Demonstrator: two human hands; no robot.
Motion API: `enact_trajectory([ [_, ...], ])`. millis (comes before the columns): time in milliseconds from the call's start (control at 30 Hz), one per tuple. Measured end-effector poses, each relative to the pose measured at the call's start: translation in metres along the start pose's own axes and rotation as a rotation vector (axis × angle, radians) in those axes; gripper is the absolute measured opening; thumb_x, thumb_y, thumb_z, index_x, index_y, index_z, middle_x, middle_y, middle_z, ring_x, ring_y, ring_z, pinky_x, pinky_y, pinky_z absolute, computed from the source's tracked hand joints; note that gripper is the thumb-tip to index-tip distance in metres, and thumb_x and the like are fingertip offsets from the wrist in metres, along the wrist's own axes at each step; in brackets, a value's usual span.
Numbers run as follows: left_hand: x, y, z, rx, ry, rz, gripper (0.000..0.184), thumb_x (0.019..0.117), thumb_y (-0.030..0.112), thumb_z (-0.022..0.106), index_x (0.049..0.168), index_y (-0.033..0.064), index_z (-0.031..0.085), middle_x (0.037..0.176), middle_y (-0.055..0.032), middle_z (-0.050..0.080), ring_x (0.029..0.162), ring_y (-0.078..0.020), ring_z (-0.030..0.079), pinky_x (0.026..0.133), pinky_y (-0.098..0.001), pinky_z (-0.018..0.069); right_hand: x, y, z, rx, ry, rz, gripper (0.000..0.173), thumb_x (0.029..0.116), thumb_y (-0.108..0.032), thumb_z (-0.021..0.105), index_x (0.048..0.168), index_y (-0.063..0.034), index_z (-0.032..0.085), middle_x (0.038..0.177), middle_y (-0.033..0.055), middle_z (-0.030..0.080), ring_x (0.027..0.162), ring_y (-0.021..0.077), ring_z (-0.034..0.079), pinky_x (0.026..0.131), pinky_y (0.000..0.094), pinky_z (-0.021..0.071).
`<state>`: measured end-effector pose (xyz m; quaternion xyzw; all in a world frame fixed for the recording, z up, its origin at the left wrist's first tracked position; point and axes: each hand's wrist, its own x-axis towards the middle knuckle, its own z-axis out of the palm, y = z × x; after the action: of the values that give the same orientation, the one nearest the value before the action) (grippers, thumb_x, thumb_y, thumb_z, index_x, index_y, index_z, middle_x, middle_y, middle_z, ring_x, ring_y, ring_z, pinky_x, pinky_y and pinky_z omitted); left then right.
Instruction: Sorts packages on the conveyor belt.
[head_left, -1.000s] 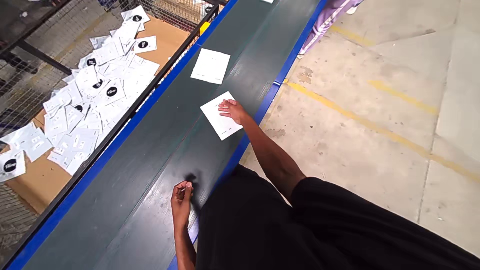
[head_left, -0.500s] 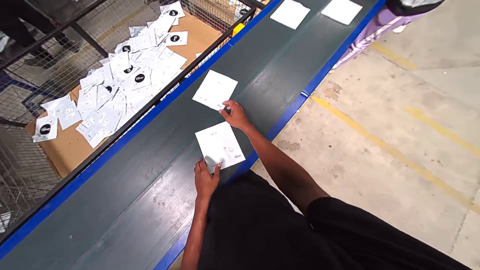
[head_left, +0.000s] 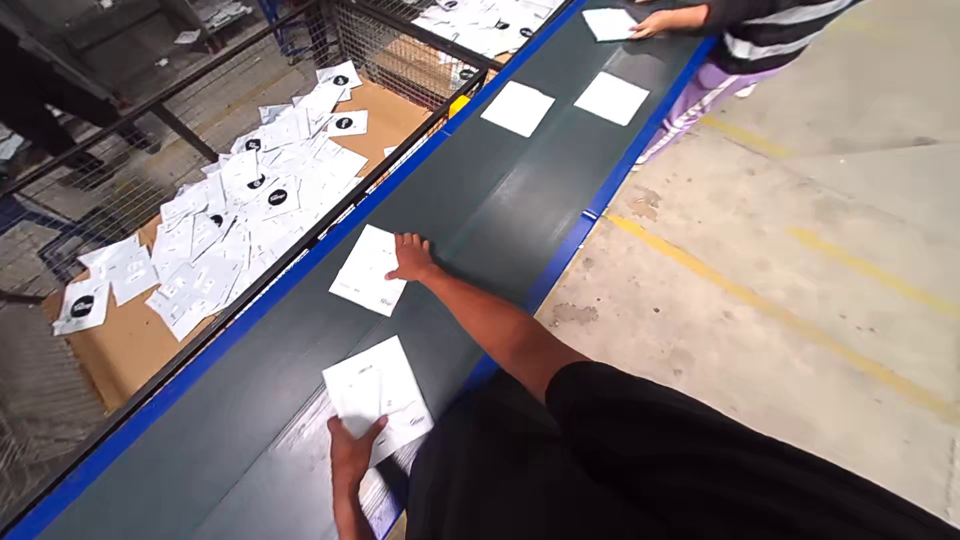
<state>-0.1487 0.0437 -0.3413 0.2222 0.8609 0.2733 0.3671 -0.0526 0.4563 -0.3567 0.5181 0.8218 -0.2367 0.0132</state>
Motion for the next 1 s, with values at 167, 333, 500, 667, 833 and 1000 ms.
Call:
enact_trajectory([
  [167, -0.032, -0.015, -0.067, -0.366, -0.108, 0.217, 0.066, 0.0747, -0.004, 0.085, 0.133, -0.0068, 0.053, 0.112, -0.0125, 0.073, 0.100, -0.0145, 0.072, 0.091, -0.0362, 0.0615, -0.031, -0.028, 0.021, 0.164, -0.186, -0.018, 0.116, 0.0656, -0.041, 0.092, 0.155, 0.0010, 0.031, 0.146, 0.0310, 0.045, 0.131, 0.0465, 0.050, 0.101, 0.0634, 0.0461],
  [333, -0.014, 0.007, -0.093, -0.209, -0.098, 0.355, 0.048, 0.0749, 0.002, 0.087, 0.116, -0.0062, 0.064, 0.103, -0.0083, 0.076, 0.095, -0.0093, 0.073, 0.091, -0.0313, 0.0608, -0.073, -0.038, 0.047, 0.462, -0.296, -0.244, 0.059, 0.0853, -0.012, 0.074, 0.137, -0.0030, 0.048, 0.107, 0.0200, 0.068, 0.099, 0.0363, 0.068, 0.086, 0.0568, 0.0562],
  [500, 0.043, 0.003, -0.071, 0.013, -0.057, 0.550, 0.059, 0.0719, 0.030, 0.090, 0.120, 0.0012, 0.072, 0.161, -0.0252, 0.030, 0.149, -0.0359, 0.031, 0.120, -0.0487, 0.0353, -0.150, -0.042, 0.035, 0.808, -0.583, -0.632, 0.028, 0.0901, 0.001, 0.066, 0.118, 0.0040, 0.065, 0.105, 0.0185, 0.069, 0.097, 0.0253, 0.067, 0.088, 0.0474, 0.0548],
  [667, 0.045, 0.023, -0.062, -0.252, -0.457, 0.461, 0.068, 0.0674, 0.016, 0.094, 0.126, 0.0012, 0.062, 0.123, -0.0109, 0.070, 0.113, -0.0197, 0.068, 0.100, -0.0374, 0.0569, -0.192, -0.016, 0.008, 0.894, -0.852, -0.691, 0.030, 0.0902, 0.012, 0.057, 0.117, 0.0034, 0.067, 0.103, 0.0141, 0.070, 0.088, 0.0168, 0.065, 0.080, 0.0382, 0.0551],
  [833, 0.066, 0.061, -0.081, -0.340, -0.722, 0.294, 0.078, 0.0750, 0.006, 0.088, 0.141, 0.0020, 0.047, 0.115, -0.0155, 0.073, 0.102, -0.0290, 0.074, 0.091, -0.0456, 0.0632, -0.196, 0.015, -0.010, 1.275, -0.830, -0.462, 0.035, 0.0906, 0.012, 0.053, 0.123, 0.0004, 0.061, 0.108, 0.0100, 0.069, 0.094, 0.0166, 0.067, 0.081, 0.0397, 0.0597],
  [1000, 0.135, 0.144, -0.115, -0.455, -0.216, 0.420, 0.035, 0.0877, 0.008, 0.077, 0.119, 0.0001, 0.062, 0.098, -0.0059, 0.076, 0.084, -0.0161, 0.075, 0.077, -0.0375, 0.0651, -0.163, 0.003, -0.029, 1.606, -0.499, -0.142, 0.039, 0.1051, -0.013, 0.055, 0.143, -0.0026, 0.049, 0.130, 0.0162, 0.064, 0.111, 0.0301, 0.069, 0.092, 0.0515, 0.0601],
])
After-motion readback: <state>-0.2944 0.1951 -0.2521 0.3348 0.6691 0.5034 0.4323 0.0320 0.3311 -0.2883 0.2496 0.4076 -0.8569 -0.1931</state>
